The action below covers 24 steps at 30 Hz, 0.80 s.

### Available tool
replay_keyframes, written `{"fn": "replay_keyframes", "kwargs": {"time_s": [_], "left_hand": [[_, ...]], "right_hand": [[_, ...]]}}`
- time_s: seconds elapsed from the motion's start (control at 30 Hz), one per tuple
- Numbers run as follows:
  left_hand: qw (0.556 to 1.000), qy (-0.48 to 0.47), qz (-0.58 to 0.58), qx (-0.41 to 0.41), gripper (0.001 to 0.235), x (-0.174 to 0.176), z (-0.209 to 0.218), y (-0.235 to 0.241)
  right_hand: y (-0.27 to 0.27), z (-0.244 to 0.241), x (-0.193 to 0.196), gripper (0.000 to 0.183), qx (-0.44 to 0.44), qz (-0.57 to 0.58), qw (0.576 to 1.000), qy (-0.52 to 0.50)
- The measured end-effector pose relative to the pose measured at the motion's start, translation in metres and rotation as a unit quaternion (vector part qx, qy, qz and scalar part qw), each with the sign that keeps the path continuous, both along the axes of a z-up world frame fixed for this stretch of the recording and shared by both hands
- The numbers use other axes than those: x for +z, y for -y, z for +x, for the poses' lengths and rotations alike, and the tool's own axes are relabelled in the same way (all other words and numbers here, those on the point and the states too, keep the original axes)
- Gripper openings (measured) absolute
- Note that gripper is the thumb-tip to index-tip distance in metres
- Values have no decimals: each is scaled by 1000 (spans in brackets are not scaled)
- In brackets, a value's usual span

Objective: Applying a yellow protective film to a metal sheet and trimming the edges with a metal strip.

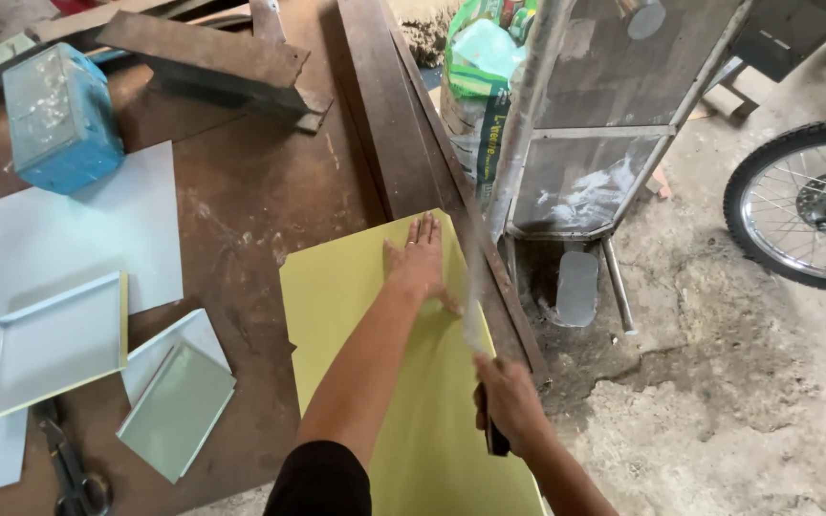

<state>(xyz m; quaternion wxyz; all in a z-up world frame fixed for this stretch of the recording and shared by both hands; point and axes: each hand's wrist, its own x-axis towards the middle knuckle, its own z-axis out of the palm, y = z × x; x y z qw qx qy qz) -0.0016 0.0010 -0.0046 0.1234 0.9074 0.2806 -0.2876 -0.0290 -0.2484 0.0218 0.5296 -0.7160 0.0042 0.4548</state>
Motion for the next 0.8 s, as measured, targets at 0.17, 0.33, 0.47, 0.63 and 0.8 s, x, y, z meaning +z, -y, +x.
{"fn": "replay_keyframes", "kwargs": {"time_s": [0.17, 0.33, 0.47, 0.63, 0.8], "left_hand": [[1000, -1, 3, 9, 175, -3, 5, -4], [1000, -10, 3, -3, 178, 7, 2, -1], [1000, 0, 9, 3, 175, 7, 5, -3], [1000, 1, 5, 3, 177, 1, 1, -3], [1000, -23, -2, -2, 174, 2, -2, -1]], "right_hand": [[12, 13, -13, 39, -49, 29, 988, -146], [11, -7, 19, 46, -83, 38, 995, -32], [28, -4, -10, 38, -9, 23, 985, -172], [114, -5, -25, 41, -26, -54, 997, -56], [213, -44, -122, 49, 17, -188, 982, 2]]}}
